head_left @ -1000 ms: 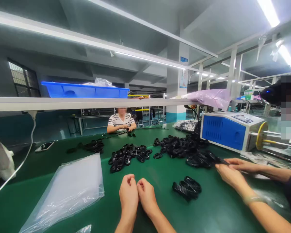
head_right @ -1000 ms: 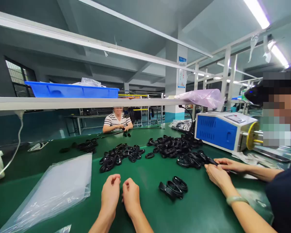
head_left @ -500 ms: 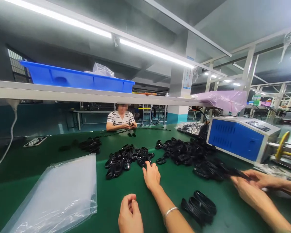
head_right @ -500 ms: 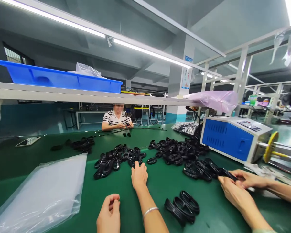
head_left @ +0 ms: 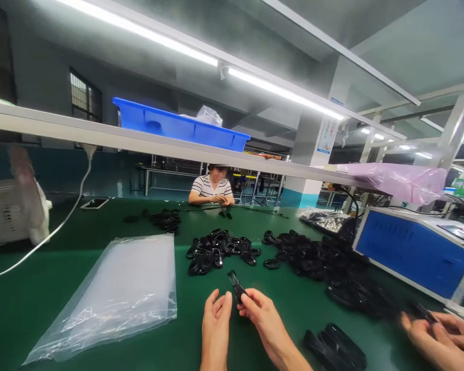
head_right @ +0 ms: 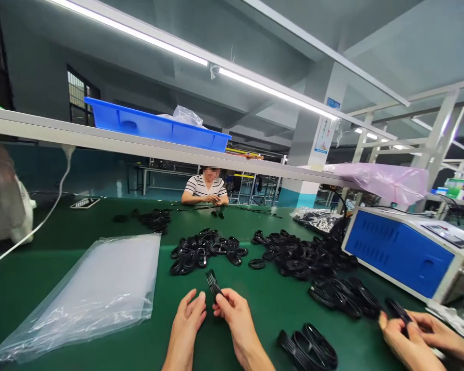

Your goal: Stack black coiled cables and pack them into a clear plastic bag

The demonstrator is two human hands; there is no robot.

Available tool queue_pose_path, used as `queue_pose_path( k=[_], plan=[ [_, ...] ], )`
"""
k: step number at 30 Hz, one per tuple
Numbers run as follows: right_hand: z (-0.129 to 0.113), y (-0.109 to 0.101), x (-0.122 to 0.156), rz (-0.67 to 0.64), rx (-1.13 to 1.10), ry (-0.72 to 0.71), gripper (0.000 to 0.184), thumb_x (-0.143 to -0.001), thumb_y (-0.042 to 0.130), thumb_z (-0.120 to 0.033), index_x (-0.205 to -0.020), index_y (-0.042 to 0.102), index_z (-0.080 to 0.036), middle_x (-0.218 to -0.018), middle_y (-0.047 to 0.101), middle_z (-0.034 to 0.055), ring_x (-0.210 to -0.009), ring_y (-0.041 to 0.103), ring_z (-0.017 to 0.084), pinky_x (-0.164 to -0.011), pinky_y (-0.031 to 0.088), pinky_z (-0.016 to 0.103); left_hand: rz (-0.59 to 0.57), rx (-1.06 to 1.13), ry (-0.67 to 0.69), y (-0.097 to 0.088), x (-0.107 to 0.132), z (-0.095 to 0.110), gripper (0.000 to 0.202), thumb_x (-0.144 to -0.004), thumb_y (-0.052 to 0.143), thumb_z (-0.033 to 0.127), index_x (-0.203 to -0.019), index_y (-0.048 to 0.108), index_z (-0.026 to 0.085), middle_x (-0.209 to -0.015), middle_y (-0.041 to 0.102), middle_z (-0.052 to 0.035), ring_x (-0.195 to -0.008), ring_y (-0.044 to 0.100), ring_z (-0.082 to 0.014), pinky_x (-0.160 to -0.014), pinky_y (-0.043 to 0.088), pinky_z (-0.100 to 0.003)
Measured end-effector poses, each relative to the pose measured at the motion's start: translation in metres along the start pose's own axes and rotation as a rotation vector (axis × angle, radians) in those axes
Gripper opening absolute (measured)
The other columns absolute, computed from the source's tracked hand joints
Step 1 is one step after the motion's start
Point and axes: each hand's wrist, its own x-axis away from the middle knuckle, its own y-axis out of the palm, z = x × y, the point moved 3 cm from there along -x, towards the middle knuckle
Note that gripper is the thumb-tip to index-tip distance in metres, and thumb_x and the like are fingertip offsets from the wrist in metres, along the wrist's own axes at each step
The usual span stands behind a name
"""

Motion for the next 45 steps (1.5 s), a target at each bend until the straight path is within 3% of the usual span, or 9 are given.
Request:
queue_pose_path(
  k=[3,6,16,24,30,34,37,41,45],
  plan=[
    [-0.005,0.003,0.035,-0.102,-0.352,0.059,0.031,-0.073,0.064,-0.045,-0.081,0.065,-0.015,-0.072,0.060,0.0034,-0.065,0.054,0.012,-0.062,0.043,0.024,-0.179,0.121,-0.024,0.013,0.015,0.013,0.077,-0.062,0.075,0.041,-0.126,0.040,0.018,-0.108,0.064,-0.0139,-0.102,0.060,-0.0246,-0.087,0.046,-0.033],
    [-0.010,0.007,0.051,-0.117,-0.528,0.077,0.029,-0.068,0.071,-0.042,-0.076,0.066,-0.015,-0.070,0.058,0.0025,-0.066,0.052,0.012,-0.061,0.042,0.023,-0.318,0.093,-0.034,0.019,0.031,0.026,0.075,-0.059,0.077,0.038,-0.124,0.045,0.018,-0.108,0.064,-0.0140,-0.106,0.058,-0.0264,-0.082,0.048,-0.031],
    [0.001,0.017,0.049,-0.074,-0.684,0.106,0.037,-0.061,0.078,-0.042,-0.079,0.066,-0.012,-0.072,0.060,0.0028,-0.064,0.056,0.011,-0.059,0.044,0.022,-0.297,0.021,-0.003,0.013,0.035,0.032,0.067,-0.059,0.077,0.039,-0.117,0.052,0.019,-0.101,0.066,-0.0105,-0.096,0.062,-0.0229,-0.072,0.049,-0.025],
    [0.006,0.017,0.047,-0.131,-0.519,0.191,0.050,-0.058,0.072,-0.058,-0.071,0.051,-0.014,-0.054,0.060,0.0012,-0.038,0.051,0.007,-0.033,0.036,0.014,-0.314,-0.088,0.020,0.009,0.021,0.016,0.072,-0.059,0.076,0.043,-0.121,0.049,0.017,-0.087,0.067,-0.0084,-0.078,0.064,-0.0194,-0.063,0.049,-0.024],
    [0.024,0.021,0.039,-0.092,-0.486,0.221,0.058,-0.051,0.070,-0.066,-0.069,0.047,-0.015,-0.049,0.059,0.0004,-0.034,0.050,0.005,-0.031,0.031,0.012,-0.266,-0.052,0.026,0.002,0.001,-0.001,0.065,-0.053,0.081,0.040,-0.110,0.057,0.018,-0.110,0.063,-0.0127,-0.094,0.063,-0.0259,-0.075,0.051,-0.029],
    [0.024,0.021,0.038,-0.139,-0.400,0.229,0.062,-0.052,0.066,-0.070,-0.073,0.046,-0.016,-0.050,0.059,0.0003,-0.035,0.050,0.005,-0.034,0.031,0.013,-0.230,-0.045,0.023,0.000,-0.003,-0.005,0.067,-0.052,0.081,0.041,-0.111,0.057,0.019,-0.103,0.065,-0.0102,-0.093,0.063,-0.0242,-0.074,0.051,-0.026],
    [0.011,0.006,0.028,-0.147,-0.208,0.216,0.064,-0.054,0.061,-0.072,-0.085,0.045,-0.017,-0.055,0.058,-0.0010,-0.036,0.051,0.009,-0.032,0.032,0.016,-0.128,-0.065,0.040,-0.003,-0.003,-0.003,0.069,-0.051,0.080,0.042,-0.113,0.057,0.021,-0.094,0.067,-0.0076,-0.084,0.065,-0.0231,-0.069,0.051,-0.027],
    [-0.013,-0.033,-0.016,0.112,0.335,0.069,0.026,-0.080,0.044,-0.044,-0.093,0.048,-0.021,-0.057,0.052,-0.0042,-0.042,0.053,0.012,-0.038,0.036,0.020,-0.012,-0.074,0.009,-0.007,-0.011,-0.006,0.066,-0.054,0.076,0.047,-0.112,0.056,0.022,-0.093,0.066,-0.0070,-0.080,0.066,-0.0230,-0.063,0.050,-0.027],
    [-0.022,-0.042,-0.085,0.223,0.523,0.041,0.010,-0.079,0.046,-0.021,-0.087,0.053,-0.024,-0.052,0.049,-0.0040,-0.055,0.057,0.016,-0.057,0.039,0.027,0.029,-0.062,0.005,-0.013,-0.025,-0.021,0.068,-0.050,0.076,0.051,-0.109,0.057,0.022,-0.092,0.067,-0.0079,-0.088,0.065,-0.0248,-0.065,0.051,-0.028]
  ],
)
